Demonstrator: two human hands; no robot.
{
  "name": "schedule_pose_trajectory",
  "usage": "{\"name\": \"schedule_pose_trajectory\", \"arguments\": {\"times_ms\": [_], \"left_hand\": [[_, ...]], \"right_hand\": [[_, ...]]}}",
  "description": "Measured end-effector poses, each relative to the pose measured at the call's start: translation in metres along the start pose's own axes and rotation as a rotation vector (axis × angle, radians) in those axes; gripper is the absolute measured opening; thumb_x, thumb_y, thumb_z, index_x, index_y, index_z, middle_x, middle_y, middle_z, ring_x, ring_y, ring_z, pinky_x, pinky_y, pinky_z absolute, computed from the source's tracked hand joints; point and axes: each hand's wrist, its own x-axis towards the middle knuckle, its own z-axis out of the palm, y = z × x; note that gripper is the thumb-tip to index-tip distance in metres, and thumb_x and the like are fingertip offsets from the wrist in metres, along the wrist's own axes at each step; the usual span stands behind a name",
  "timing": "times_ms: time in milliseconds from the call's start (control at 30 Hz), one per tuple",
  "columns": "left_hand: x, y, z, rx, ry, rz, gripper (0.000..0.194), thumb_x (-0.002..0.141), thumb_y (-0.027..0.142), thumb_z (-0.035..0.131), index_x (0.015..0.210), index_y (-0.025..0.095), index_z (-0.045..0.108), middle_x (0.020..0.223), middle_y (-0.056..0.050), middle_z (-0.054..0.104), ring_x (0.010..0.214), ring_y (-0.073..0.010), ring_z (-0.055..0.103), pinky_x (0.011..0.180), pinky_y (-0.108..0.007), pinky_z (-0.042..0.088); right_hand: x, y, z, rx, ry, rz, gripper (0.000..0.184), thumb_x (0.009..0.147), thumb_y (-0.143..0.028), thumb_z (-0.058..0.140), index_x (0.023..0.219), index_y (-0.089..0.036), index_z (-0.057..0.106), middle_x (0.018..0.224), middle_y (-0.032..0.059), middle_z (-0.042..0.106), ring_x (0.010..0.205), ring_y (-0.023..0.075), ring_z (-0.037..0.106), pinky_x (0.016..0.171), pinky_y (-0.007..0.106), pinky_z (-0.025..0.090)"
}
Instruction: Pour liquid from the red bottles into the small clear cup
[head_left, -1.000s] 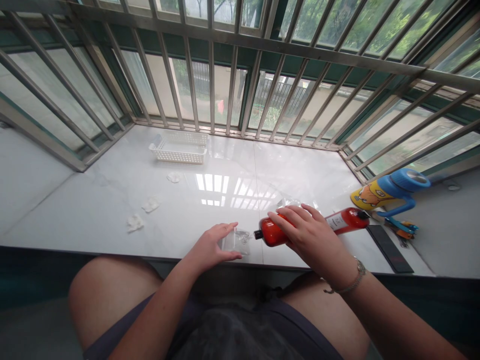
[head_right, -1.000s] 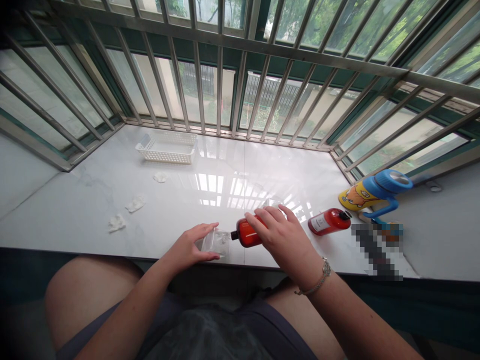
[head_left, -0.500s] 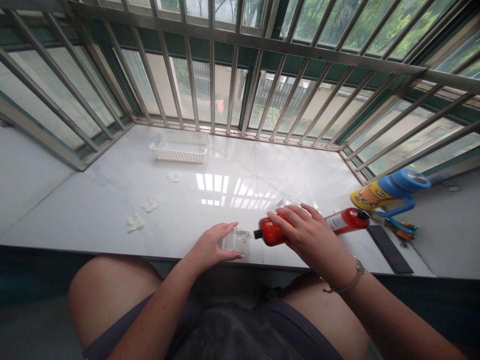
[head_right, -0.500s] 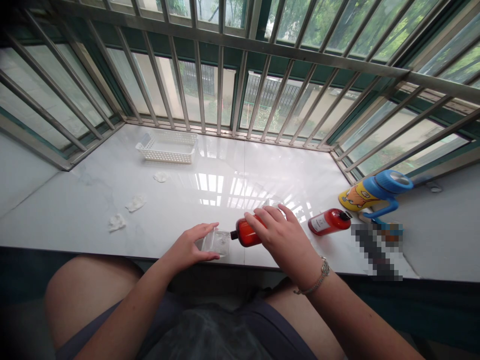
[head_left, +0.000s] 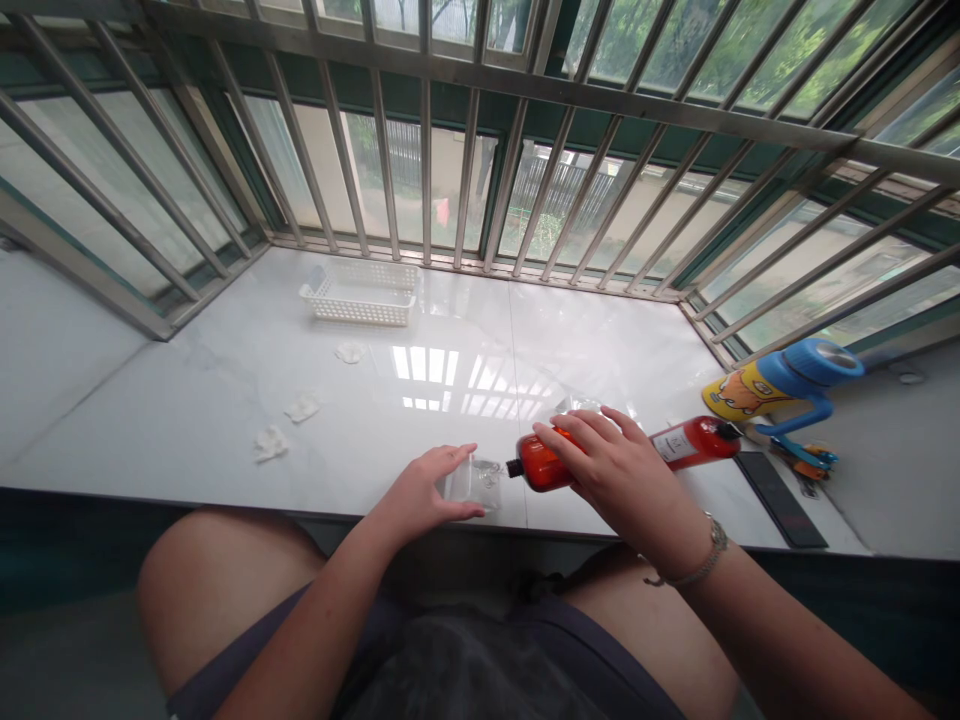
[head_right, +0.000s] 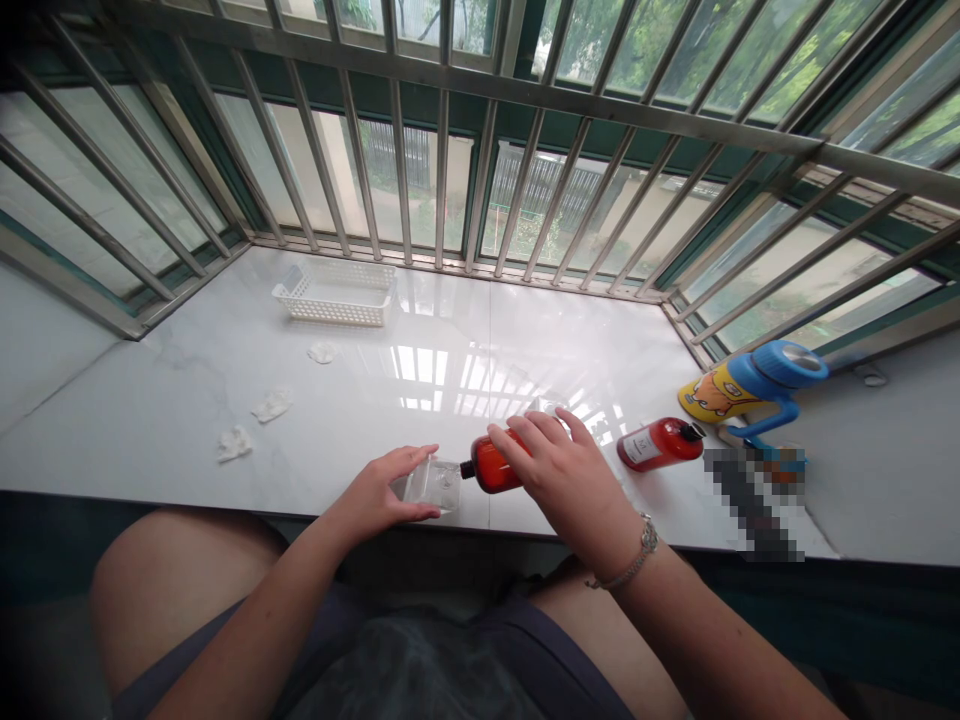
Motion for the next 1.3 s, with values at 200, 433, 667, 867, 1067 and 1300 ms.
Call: {"name": "schedule_pose_trajectory", "arguments": {"times_ms": [200, 433, 667, 867, 1067, 1300], "left_hand": [[-0.0003, 0.0012, 0.0003, -0.004, 0.006, 0.003, 0.090, 0.074, 0.047, 0.097, 0.154, 0.030, 0.061, 0.152, -0.007, 0.068, 0.140, -0.0315, 0.064, 0.125, -0.045, 0.048], [-0.0001, 0.0013, 0.0003, -0.004, 0.015, 0.007, 0.088, 0.074, 0.049, 0.097, 0.153, 0.031, 0.062, 0.152, -0.007, 0.068, 0.140, -0.0323, 0.064, 0.124, -0.046, 0.049], [-0.0001, 0.0031, -0.0007, 0.002, 0.016, -0.004, 0.088, 0.073, 0.047, 0.098, 0.152, 0.030, 0.062, 0.151, -0.007, 0.068, 0.139, -0.0322, 0.065, 0.124, -0.045, 0.050], [-0.0005, 0.0037, -0.0009, 0.003, 0.013, -0.002, 0.089, 0.073, 0.048, 0.097, 0.153, 0.030, 0.062, 0.150, -0.007, 0.069, 0.138, -0.0324, 0.065, 0.124, -0.047, 0.049], [-0.0004, 0.0036, -0.0011, -0.013, 0.013, -0.002, 0.088, 0.074, 0.052, 0.096, 0.152, 0.031, 0.062, 0.150, -0.008, 0.069, 0.138, -0.0337, 0.065, 0.123, -0.048, 0.050], [-0.0004, 0.0021, -0.0001, -0.014, 0.025, 0.022, 0.087, 0.074, 0.051, 0.096, 0.152, 0.030, 0.062, 0.149, -0.008, 0.070, 0.137, -0.0331, 0.066, 0.123, -0.048, 0.050]], "right_hand": [[0.0005, -0.0010, 0.0011, 0.003, -0.011, 0.004, 0.058, 0.099, -0.012, 0.064, 0.154, -0.025, 0.053, 0.143, 0.0102, 0.068, 0.132, 0.0320, 0.059, 0.117, 0.053, 0.035], [0.0018, -0.0028, 0.0010, 0.006, -0.008, -0.008, 0.057, 0.099, -0.012, 0.064, 0.153, -0.024, 0.053, 0.143, 0.0103, 0.067, 0.132, 0.0323, 0.058, 0.118, 0.054, 0.035], [0.0024, -0.0035, 0.0004, 0.002, 0.000, -0.012, 0.058, 0.097, -0.011, 0.065, 0.153, -0.024, 0.054, 0.142, 0.0100, 0.068, 0.132, 0.0319, 0.059, 0.118, 0.053, 0.035], [0.0036, -0.0036, -0.0012, -0.008, -0.003, -0.014, 0.058, 0.097, -0.011, 0.066, 0.152, -0.024, 0.055, 0.142, 0.0102, 0.068, 0.132, 0.0321, 0.059, 0.118, 0.054, 0.035], [0.0043, -0.0041, -0.0024, -0.013, -0.004, -0.021, 0.057, 0.098, -0.011, 0.064, 0.152, -0.024, 0.054, 0.142, 0.0103, 0.068, 0.132, 0.0321, 0.059, 0.118, 0.054, 0.036], [0.0060, -0.0042, -0.0048, -0.012, -0.010, -0.026, 0.056, 0.098, -0.011, 0.063, 0.152, -0.024, 0.055, 0.142, 0.0113, 0.068, 0.132, 0.0324, 0.059, 0.117, 0.054, 0.036]]}}
